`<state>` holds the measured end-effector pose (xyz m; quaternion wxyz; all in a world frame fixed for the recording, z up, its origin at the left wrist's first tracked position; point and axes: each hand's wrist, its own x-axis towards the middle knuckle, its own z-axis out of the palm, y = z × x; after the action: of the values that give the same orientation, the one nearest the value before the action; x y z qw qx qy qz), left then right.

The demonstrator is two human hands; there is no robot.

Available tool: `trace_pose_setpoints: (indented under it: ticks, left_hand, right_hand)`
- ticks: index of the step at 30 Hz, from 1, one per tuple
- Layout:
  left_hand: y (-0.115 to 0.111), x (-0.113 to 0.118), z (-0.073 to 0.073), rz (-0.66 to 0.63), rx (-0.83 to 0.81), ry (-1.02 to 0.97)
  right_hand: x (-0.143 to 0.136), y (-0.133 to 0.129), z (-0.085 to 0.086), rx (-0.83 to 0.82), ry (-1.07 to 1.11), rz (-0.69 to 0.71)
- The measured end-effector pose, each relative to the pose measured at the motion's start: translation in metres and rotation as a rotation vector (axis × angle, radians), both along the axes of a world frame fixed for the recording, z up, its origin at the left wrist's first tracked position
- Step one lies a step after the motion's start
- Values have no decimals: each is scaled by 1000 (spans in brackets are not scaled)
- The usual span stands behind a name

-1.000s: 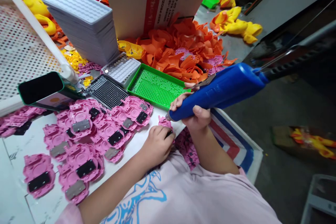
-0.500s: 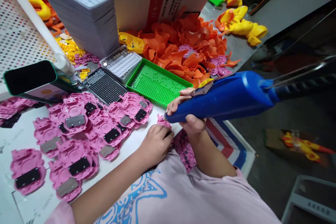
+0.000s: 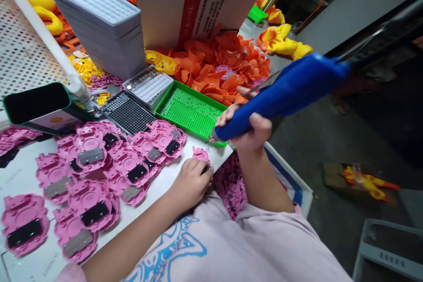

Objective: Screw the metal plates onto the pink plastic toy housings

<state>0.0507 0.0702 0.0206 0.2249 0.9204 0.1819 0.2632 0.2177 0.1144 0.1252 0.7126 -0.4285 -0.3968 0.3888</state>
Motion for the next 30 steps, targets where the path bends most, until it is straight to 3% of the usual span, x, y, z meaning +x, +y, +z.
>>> trace_pose_setpoints:
  ticks: [4,8,20,30]
  left_hand:
    - [0,-1,2,6,-12,30]
    - [0,-2,4,8,-40,59]
    - [0,-3,5,6,-73,80]
    - [0,-2,6,9,-77,88]
  right_hand:
    - [31,25,5,58,-79,-319]
    - [52,46,-6,43,-109,-465]
    - [63,55,-26,25,-122,-544]
    - [68,57,-29,13,-76,-475]
